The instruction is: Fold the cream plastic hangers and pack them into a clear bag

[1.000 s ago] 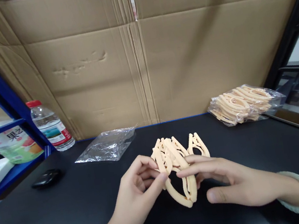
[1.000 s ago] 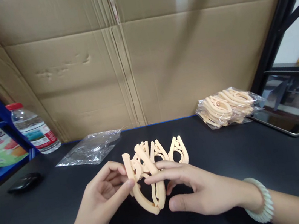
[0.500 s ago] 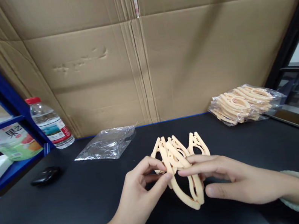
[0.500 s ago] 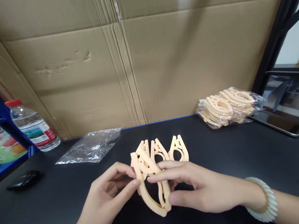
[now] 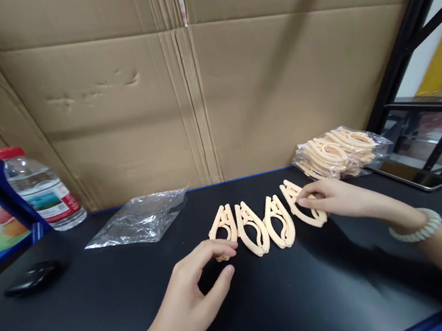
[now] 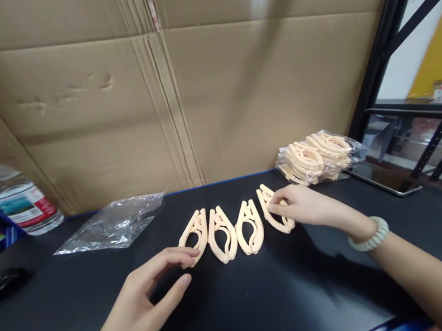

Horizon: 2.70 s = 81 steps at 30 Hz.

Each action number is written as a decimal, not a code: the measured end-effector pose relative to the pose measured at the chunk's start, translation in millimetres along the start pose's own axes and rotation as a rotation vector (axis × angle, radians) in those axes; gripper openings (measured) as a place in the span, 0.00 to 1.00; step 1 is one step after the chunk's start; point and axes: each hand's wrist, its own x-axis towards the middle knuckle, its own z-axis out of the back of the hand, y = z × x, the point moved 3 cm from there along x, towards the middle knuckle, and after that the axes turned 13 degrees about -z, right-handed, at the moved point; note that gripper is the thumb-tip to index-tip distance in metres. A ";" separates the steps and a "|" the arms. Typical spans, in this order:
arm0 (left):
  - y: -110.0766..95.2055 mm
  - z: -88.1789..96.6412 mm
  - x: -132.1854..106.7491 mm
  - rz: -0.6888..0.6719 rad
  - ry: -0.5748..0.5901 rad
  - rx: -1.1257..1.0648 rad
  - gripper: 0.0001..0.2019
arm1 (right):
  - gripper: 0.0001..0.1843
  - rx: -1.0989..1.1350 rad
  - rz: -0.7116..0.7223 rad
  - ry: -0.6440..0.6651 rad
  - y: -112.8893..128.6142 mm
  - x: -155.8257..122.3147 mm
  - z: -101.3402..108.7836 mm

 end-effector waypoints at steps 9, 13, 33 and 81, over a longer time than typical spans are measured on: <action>1.2 -1.1 -1.0 -0.103 0.106 0.132 0.10 | 0.18 -0.412 -0.080 0.083 14.2 -25.2 -9.6; 2.3 -6.5 -4.7 -0.122 0.236 0.252 0.16 | 0.28 -0.434 0.071 -0.036 20.2 -30.1 -15.2; 44.4 -8.0 35.1 -0.131 0.593 0.606 0.29 | 0.36 -0.593 0.295 0.057 47.5 9.9 -91.5; -20.1 14.4 2.3 -0.792 0.508 0.461 0.18 | 0.23 -0.436 0.762 0.046 66.6 -45.6 -59.8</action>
